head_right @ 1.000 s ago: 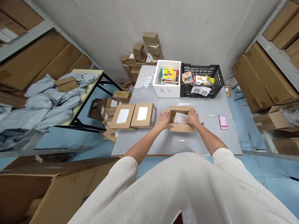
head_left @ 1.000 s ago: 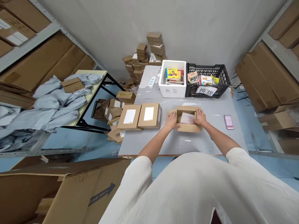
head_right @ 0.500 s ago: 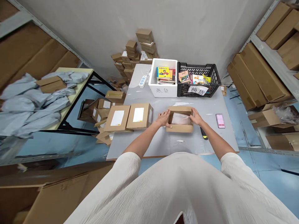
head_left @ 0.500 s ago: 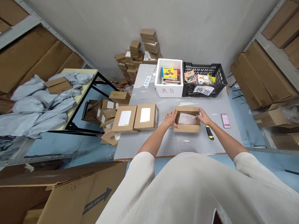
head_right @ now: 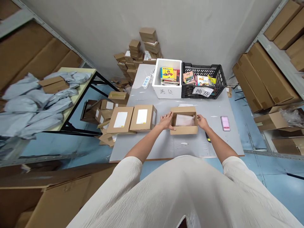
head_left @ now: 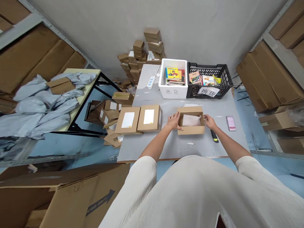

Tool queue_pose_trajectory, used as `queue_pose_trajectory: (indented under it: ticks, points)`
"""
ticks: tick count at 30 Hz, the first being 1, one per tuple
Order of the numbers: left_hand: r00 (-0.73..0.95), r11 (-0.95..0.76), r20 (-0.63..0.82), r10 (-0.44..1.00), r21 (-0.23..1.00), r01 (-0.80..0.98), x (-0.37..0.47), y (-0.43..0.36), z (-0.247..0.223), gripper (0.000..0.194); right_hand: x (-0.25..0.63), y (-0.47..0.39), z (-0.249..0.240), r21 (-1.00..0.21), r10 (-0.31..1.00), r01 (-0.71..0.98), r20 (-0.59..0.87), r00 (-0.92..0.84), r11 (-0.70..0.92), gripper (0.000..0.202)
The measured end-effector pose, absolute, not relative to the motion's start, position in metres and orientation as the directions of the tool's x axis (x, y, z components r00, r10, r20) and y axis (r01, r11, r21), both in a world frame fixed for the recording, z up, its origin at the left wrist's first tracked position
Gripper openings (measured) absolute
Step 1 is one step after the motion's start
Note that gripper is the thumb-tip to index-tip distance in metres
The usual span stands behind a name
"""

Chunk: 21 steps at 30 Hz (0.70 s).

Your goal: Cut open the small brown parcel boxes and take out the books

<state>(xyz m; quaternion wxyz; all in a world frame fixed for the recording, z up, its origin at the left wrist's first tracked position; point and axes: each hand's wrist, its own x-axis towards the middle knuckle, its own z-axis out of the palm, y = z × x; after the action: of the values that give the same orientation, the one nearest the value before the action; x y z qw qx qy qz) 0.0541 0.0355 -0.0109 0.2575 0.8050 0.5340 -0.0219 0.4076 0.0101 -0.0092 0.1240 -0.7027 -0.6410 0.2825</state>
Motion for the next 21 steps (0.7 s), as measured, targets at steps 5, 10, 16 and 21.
queue_pose_trajectory:
  ticks: [5, 10, 16, 21]
  points:
    - [0.447, -0.29, -0.268, 0.854, 0.469, 0.834, 0.051, 0.037, -0.013, 0.152, 0.408, 0.022, 0.01, -0.442, 0.975, 0.888, -0.219, 0.029, -0.126, 0.051]
    - [0.427, -0.28, -0.259, 0.866, 0.456, 0.845, 0.055, 0.036, -0.016, 0.155, 0.374, 0.044, 0.039, -0.287, 0.955, 0.923, -0.075, -0.288, 0.256, 0.048]
    - [0.436, -0.295, -0.263, 0.861, 0.44, 0.848, 0.056, 0.033, -0.011, 0.156, 0.286, 0.07, 0.024, -0.307, 0.652, 0.729, -0.326, -0.684, 0.611, 0.04]
    - [0.428, -0.277, -0.264, 0.864, 0.461, 0.843, 0.055, 0.031, -0.01, 0.156, 0.259, 0.078, -0.018, -0.21, 0.579, 0.728, -0.481, -0.658, 0.653, 0.032]
